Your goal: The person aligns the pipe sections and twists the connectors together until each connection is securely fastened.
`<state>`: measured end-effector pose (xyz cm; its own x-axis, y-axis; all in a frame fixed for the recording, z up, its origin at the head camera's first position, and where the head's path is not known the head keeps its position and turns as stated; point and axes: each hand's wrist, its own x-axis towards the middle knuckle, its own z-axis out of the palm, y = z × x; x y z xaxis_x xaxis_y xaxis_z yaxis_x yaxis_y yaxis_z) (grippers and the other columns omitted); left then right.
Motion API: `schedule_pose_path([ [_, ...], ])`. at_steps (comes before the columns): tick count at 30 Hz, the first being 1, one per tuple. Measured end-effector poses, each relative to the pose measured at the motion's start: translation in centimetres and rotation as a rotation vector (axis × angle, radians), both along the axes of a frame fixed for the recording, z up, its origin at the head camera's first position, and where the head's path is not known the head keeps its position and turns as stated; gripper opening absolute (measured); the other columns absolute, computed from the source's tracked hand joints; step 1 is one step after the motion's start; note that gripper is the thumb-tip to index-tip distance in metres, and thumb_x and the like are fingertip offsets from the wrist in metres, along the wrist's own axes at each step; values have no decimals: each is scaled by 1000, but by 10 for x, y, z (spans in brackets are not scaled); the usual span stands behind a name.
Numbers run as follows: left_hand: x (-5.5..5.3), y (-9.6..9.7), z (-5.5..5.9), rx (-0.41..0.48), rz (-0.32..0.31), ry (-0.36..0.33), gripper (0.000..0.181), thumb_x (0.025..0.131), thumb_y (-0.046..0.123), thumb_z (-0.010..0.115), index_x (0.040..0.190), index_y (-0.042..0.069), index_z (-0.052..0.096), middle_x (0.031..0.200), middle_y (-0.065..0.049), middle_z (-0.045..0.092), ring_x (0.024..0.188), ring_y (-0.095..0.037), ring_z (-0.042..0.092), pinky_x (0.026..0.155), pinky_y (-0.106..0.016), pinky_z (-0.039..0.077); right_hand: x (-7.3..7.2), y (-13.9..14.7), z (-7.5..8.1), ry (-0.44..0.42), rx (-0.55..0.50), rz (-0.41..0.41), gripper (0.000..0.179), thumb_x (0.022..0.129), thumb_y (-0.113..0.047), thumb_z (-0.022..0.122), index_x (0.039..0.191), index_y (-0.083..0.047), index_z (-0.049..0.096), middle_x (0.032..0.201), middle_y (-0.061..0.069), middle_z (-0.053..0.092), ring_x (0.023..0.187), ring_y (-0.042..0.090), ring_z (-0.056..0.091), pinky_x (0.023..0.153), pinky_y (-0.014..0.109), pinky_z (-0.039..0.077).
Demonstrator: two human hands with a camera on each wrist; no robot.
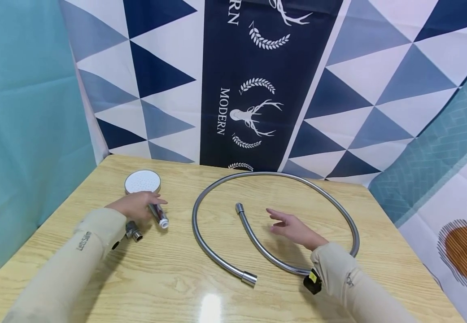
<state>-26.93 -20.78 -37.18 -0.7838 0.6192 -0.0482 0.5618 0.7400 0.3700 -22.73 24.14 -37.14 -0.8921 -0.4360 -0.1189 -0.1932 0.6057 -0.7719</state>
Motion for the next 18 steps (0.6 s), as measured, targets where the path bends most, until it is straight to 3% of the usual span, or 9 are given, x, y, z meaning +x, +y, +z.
schedule_pose_path([
  [7,-5,8,1,-51,-37,-17,48,74,-1,73,121,-1,64,127,-29,55,123,-47,44,96,-51,42,-2,-16,4,-5,96,-53,47,91,-9,63,133,5,51,122,28,58,115,40,53,96,53,41],
  [14,-9,17,-3,-129,-23,13,43,77,5,74,119,1,65,121,-26,59,114,-41,54,95,-50,43,-10,-26,2,-37,77,-75,45,88,-6,65,128,10,53,98,17,68,86,27,65,80,40,52],
  [18,-12,19,-5,-159,-26,29,38,81,7,74,118,2,66,115,-18,64,110,-36,58,93,-48,45,-16,-32,4,-49,113,-69,43,88,-8,65,126,9,56,102,17,68,80,23,65,78,38,52],
])
